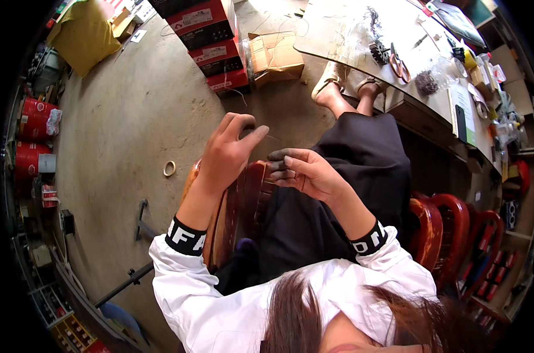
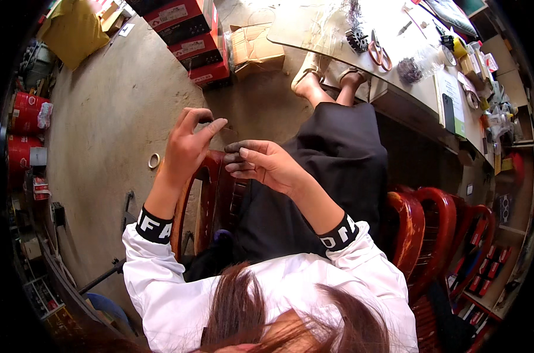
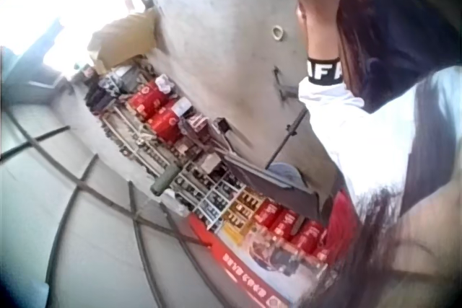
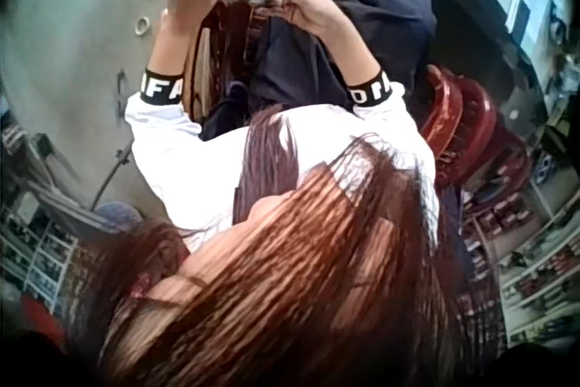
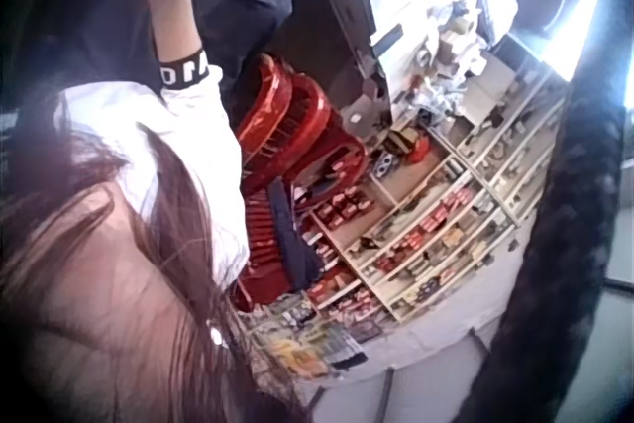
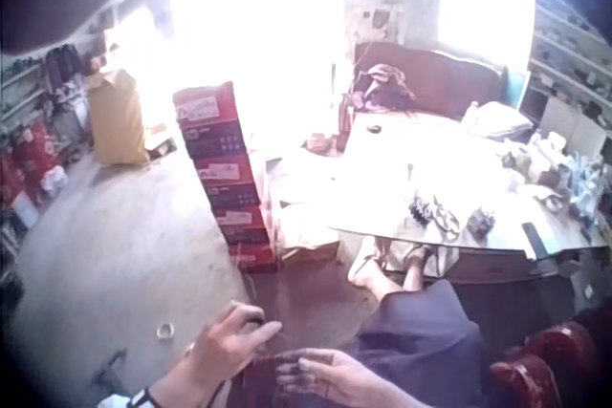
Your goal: The person sits at a table and assembles small craft items by hand. They pick up small dark objects and attach them to a bundle of brown fibrous material, occasionally using scissors to trim the fibers. The person repeatedly handles the bundle and individual components, arranging them on the table.
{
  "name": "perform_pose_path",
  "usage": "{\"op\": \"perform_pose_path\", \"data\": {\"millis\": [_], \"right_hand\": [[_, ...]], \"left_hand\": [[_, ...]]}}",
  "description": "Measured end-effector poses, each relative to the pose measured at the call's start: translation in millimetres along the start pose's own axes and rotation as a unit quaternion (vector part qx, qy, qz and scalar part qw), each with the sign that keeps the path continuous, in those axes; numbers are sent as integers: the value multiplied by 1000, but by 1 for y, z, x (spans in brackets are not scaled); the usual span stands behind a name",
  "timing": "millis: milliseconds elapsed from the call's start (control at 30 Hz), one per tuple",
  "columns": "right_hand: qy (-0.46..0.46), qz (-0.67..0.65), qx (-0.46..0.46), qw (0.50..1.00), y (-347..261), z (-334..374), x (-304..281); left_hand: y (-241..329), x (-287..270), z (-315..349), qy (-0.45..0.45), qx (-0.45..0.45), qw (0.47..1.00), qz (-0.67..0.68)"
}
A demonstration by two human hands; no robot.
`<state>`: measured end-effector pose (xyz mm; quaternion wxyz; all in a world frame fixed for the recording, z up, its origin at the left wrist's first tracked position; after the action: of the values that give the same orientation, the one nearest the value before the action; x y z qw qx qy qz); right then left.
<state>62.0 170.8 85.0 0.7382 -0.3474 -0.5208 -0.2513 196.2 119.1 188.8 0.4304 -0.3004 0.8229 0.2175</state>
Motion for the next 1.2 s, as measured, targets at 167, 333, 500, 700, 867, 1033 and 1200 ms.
{"op": "perform_pose_path", "data": {"millis": [167,333,500,700,867,1033,1200], "right_hand": [[-6,32,1,999,-2,3,4],[-5,45,-15,999,-6,9,18],[18,8,7,1000,-4,11,8],[11,9,-60,998,-8,12,9],[27,5,-148,989,-19,9,16],[39,-31,-203,978,-22,4,14],[84,-31,-247,965,-25,1,8]], "left_hand": [[-2,2,-1,-21,-17,999,31],[-9,19,4,-68,-58,993,74],[-12,20,5,-63,-68,993,72],[-10,26,7,-97,-83,988,85],[-2,37,12,-150,-57,977,140],[-5,43,15,-166,-84,971,150],[3,50,18,-180,-88,963,180]]}}
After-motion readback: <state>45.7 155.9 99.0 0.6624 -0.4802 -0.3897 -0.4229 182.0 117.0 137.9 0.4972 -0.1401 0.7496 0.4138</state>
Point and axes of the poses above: each hand's wrist, its own z-axis away from the middle knuckle, its own x-axis out of the palm, y = z × x, the point moved 6 cm from there along -z, towards the middle knuckle, and after that the axes turned 13 degrees about -z, right-handed, at the moved point
